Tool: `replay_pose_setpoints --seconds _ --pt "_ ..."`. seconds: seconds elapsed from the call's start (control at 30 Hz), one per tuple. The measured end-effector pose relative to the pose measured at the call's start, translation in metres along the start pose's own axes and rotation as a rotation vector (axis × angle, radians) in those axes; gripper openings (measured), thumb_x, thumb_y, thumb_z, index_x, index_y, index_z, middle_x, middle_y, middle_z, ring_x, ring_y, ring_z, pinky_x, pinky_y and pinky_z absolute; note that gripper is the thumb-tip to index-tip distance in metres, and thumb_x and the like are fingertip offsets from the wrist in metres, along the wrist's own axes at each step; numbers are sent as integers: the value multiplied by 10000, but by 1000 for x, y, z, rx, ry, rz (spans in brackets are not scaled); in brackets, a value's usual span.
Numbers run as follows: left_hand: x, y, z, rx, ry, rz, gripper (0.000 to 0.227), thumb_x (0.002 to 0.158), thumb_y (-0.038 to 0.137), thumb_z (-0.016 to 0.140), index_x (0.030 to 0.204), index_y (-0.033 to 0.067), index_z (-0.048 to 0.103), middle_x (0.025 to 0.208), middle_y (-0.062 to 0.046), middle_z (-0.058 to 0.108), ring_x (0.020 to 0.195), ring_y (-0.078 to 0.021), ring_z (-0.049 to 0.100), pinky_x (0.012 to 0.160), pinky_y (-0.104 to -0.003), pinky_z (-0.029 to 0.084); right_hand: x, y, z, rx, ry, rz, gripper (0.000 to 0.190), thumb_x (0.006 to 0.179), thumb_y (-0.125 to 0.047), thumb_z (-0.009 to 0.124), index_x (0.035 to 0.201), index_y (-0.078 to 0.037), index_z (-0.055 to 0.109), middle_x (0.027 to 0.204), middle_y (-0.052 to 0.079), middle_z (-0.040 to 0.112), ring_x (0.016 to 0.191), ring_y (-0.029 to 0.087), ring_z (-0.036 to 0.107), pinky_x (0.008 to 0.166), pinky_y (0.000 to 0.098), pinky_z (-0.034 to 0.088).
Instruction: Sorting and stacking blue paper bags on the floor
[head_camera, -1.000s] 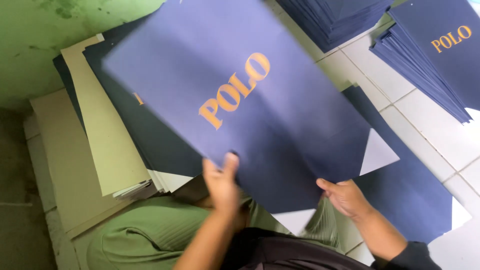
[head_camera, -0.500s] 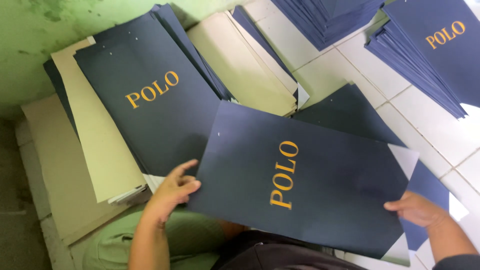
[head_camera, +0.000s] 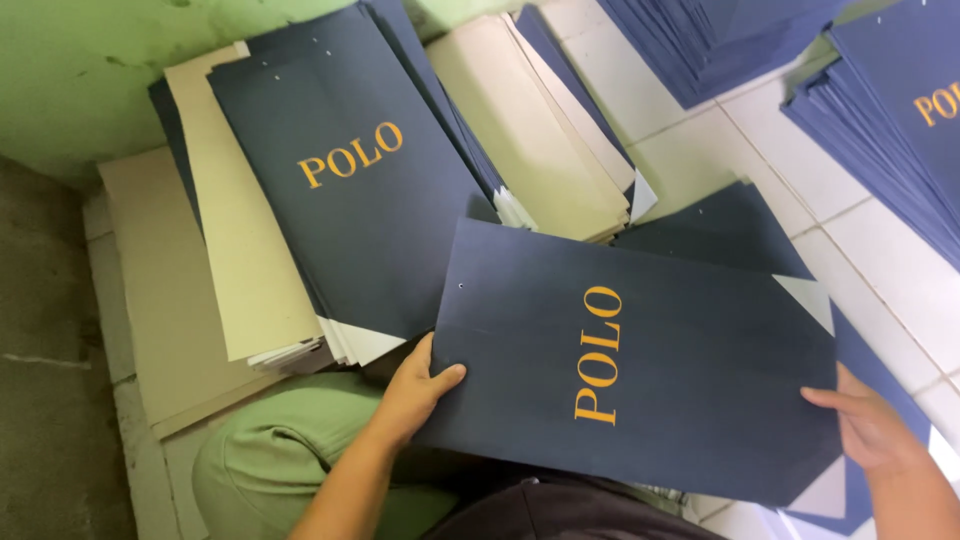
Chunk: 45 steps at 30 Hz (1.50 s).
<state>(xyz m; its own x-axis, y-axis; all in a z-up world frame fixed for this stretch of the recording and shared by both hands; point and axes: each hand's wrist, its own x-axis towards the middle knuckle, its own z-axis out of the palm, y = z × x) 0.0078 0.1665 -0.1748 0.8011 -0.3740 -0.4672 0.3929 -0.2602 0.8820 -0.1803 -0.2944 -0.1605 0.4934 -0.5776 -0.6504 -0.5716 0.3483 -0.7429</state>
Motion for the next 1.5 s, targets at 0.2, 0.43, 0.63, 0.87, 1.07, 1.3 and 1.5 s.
replay_pose_setpoints --seconds 0.2,0.43,0.63,0.87,1.07,1.3,1.5 --pt "11 12 -4 -222 74 101 538 868 1 605 1404 44 581 1150 -111 720 928 -159 632 883 -276 496 75 49 -59 -150 141 8 631 949 96 479 1520 183 223 1501 447 338 1375 533 392 1190 500 258" --pt "21 27 -16 -314 38 99 643 840 29 659 1474 56 553 1289 -108 707 1072 -180 645 990 -297 467 104 78 -70 -18 -137 68 378 983 106 509 1335 246 508 1157 523 608 914 575 570 775 562 399" --pt "32 32 -38 -131 29 122 668 849 184 663 1478 45 484 1404 -122 641 1229 -217 604 1071 -326 427 151 132 -94 184 -289 -102 404 911 128 522 1306 192 576 1128 373 664 874 381 609 771 439 455" --pt "22 51 -53 -341 -210 73 741 848 90 618 1555 75 397 1358 -165 573 1027 -238 567 776 -317 470 126 116 -50 259 -282 -101 428 961 125 422 1387 134 457 1256 341 566 1029 405 543 889 492 413" --pt "26 40 -58 -596 -187 242 574 929 235 612 1440 -4 504 1089 -201 682 673 -226 662 514 -303 565 138 127 -43 345 -377 -202 481 916 74 487 1396 92 515 1268 251 622 1014 316 606 863 404 462" --pt "34 36 32 -718 -293 477 822 855 29 616 1589 89 250 1375 -229 584 1171 -313 649 970 -444 556 84 115 80 503 -473 -261 228 861 25 687 1085 68 678 1012 159 732 761 208 697 672 297 548" --pt "50 18 67 -661 222 265 302 878 25 656 1162 -77 655 1031 -155 731 847 -202 658 834 -321 541 -19 76 174 535 -452 -92 401 910 93 545 1301 36 617 1294 210 668 1092 310 633 981 434 485"
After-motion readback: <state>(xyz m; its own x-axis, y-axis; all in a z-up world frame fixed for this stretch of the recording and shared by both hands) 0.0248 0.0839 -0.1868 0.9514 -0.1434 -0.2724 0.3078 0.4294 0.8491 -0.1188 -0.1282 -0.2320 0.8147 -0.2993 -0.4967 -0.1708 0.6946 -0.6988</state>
